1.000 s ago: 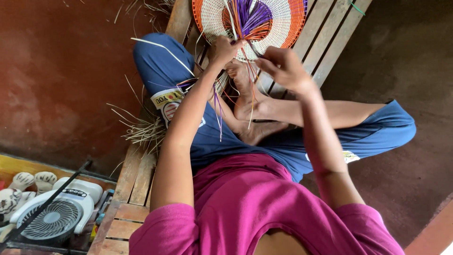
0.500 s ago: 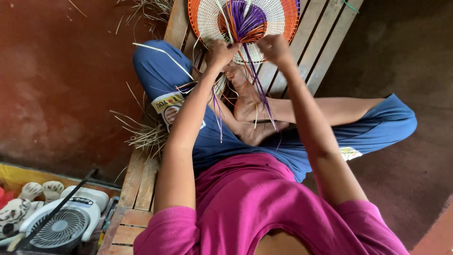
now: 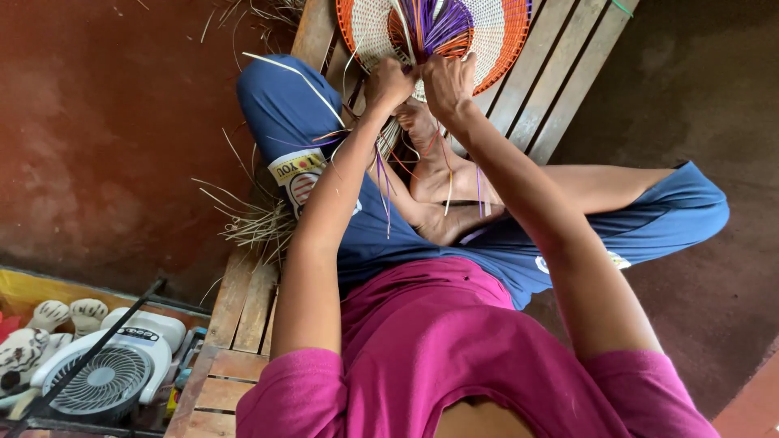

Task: A person is weaving a colorful hand fan using thin, dyed strips of material while sitting on a wooden bench.

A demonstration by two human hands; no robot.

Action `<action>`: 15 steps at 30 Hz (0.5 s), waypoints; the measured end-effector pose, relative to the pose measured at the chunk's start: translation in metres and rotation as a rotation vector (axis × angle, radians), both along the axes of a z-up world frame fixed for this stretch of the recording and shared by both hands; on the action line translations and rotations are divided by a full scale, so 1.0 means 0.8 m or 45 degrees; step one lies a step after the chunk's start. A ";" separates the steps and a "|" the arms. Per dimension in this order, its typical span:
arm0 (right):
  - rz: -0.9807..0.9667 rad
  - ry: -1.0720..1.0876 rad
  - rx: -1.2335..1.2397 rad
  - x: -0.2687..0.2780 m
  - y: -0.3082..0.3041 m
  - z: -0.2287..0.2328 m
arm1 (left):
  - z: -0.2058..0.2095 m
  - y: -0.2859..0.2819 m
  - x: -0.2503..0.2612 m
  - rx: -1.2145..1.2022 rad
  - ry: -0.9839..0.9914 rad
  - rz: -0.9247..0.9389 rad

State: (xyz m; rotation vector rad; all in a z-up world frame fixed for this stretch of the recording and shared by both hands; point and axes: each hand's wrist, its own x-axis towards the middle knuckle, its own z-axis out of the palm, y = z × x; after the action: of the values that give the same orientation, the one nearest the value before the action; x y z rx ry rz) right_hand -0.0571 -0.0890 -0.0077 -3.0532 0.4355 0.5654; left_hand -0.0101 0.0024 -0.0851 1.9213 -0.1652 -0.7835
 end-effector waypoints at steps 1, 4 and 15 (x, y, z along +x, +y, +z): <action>0.031 0.053 -0.018 0.000 -0.002 -0.003 | 0.017 0.005 0.000 0.121 -0.077 -0.071; 0.050 0.128 -0.055 -0.011 -0.013 -0.022 | 0.039 0.010 0.000 0.279 -0.153 -0.155; -1.728 0.111 2.255 -0.052 0.017 0.030 | 0.050 0.010 0.008 0.318 -0.174 -0.156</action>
State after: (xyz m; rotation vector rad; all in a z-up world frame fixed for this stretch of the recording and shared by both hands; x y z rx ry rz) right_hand -0.0985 -0.0753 0.0166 -0.7388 0.9999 0.4540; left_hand -0.0039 0.0102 -0.0453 2.2197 -0.2819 -0.7823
